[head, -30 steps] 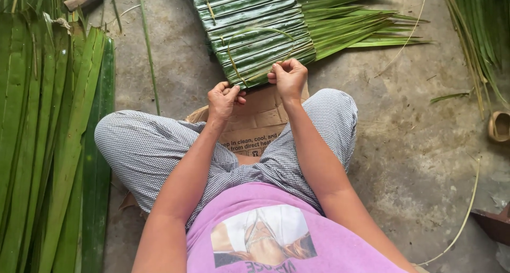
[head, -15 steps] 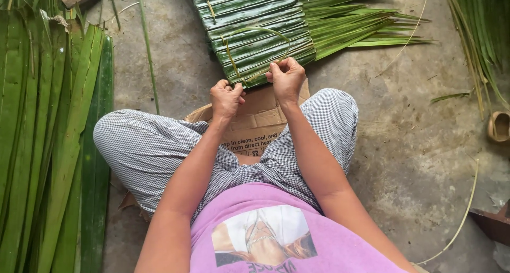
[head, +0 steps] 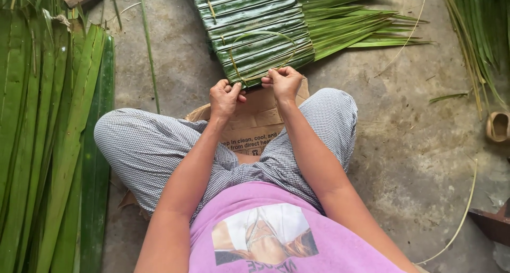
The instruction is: Weaving palm leaves onto a wooden frame to create thatched panels, including trimming with a knife.
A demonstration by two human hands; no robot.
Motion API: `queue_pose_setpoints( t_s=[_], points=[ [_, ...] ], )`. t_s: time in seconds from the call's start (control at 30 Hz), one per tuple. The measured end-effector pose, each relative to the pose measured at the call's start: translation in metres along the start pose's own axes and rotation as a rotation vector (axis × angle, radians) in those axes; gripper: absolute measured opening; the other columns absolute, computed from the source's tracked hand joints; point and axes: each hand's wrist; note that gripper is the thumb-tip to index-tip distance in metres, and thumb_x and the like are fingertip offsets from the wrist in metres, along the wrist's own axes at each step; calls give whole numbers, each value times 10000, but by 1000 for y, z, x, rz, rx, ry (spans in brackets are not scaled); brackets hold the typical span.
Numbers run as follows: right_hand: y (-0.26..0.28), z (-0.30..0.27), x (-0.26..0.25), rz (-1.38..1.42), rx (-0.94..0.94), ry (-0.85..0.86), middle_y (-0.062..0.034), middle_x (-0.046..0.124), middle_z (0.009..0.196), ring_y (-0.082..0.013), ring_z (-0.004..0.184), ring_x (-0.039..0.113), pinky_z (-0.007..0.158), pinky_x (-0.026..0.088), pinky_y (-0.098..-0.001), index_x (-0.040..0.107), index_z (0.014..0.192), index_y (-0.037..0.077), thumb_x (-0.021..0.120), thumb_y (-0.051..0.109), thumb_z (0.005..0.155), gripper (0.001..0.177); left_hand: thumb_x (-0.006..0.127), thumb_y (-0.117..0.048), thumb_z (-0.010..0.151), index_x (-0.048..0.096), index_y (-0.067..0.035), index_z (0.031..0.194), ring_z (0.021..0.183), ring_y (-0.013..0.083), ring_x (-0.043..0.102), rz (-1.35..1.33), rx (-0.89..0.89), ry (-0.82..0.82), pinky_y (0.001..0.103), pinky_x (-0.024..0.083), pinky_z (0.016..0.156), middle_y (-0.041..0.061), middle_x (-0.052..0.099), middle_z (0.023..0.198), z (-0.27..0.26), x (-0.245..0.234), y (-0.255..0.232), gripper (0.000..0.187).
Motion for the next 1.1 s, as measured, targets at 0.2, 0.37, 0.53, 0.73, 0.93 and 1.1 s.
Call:
queue_pose_setpoints(
  t_s=[0.2, 0.37, 0.53, 0.73, 0.93, 1.1],
  points=[
    [-10, 2, 4, -6, 34, 18, -303, 695, 709, -335, 551, 746, 487, 675, -426, 599, 873, -75, 715, -31, 860, 125, 670, -65, 979, 628, 67, 1100, 604, 192, 757, -154, 30, 68, 259, 615, 604, 184, 758, 765, -2, -3, 3, 184],
    [-16, 5, 2, 19, 45, 25, -297, 699, 704, -339, 544, 746, 485, 671, -439, 601, 888, -79, 705, -42, 862, 114, 672, -74, 1005, 612, 74, 1142, 655, 251, 775, -297, 14, 111, 338, 655, 602, 210, 758, 822, 2, -5, 16, 210],
    [-21, 1, 6, 32, 62, 29, -286, 703, 701, -329, 549, 749, 498, 670, -445, 593, 891, -74, 704, -40, 862, 120, 699, -93, 999, 659, 18, 1072, 682, 227, 777, -176, 78, 153, 337, 652, 673, 173, 766, 816, -12, -7, -13, 139],
    [-17, -20, 23, -26, 90, 87, -220, 710, 702, -273, 542, 747, 493, 652, -410, 626, 874, -40, 743, -13, 833, 127, 840, -377, 881, 682, -126, 1247, 1018, 220, 748, 274, 46, 108, 398, 568, 932, 89, 790, 919, -22, -2, -20, 471],
    [-8, -12, 9, -75, 102, 203, -260, 691, 708, -338, 553, 752, 479, 662, -470, 671, 924, -60, 795, 36, 824, 186, 566, -440, 1076, 651, -73, 1366, 1242, 374, 615, 209, 35, -79, 507, 480, 1083, 174, 710, 1257, -29, -1, -27, 476],
    [20, -21, -3, -293, 56, 314, -252, 703, 798, -288, 594, 758, 516, 659, -387, 687, 1134, -66, 789, 120, 868, 340, 553, -431, 1070, 679, -98, 1339, 1178, 357, 664, 211, 6, -126, 471, 530, 1028, 164, 721, 1230, -14, -4, 0, 446]
  ],
)
Point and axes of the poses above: each hand's wrist, its own z-axis towards the middle knuckle, its own x-axis out of the palm, y = z × x
